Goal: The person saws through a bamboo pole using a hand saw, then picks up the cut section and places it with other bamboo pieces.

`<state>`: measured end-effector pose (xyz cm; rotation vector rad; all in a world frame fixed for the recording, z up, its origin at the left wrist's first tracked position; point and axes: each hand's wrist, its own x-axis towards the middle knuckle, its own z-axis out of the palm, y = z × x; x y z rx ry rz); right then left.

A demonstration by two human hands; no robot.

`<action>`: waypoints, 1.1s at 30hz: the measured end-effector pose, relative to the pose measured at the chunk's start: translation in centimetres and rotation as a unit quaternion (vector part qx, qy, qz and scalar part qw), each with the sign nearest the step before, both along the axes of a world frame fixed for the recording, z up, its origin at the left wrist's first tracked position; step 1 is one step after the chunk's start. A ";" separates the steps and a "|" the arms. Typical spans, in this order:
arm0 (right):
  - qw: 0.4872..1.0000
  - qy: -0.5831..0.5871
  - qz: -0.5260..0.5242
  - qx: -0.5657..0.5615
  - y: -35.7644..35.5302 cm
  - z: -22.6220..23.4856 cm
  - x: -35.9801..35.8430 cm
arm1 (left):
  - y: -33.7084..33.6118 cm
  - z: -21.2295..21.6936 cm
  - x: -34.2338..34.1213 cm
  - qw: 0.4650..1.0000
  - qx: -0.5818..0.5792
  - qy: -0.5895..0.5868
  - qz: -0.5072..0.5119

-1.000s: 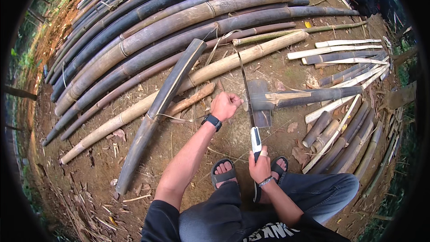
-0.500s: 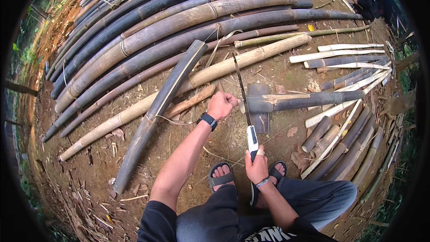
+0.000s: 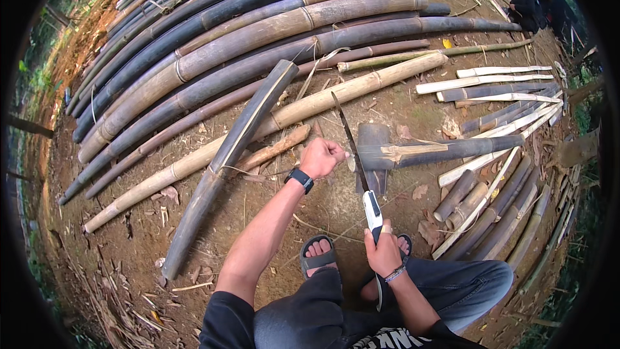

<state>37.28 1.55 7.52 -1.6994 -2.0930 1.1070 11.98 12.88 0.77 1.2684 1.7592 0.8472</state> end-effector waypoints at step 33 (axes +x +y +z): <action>0.996 0.052 -0.066 0.032 0.3 -1.1 -0.9 | -0.4 -0.2 0.4 0.999 0.012 -0.034 0.040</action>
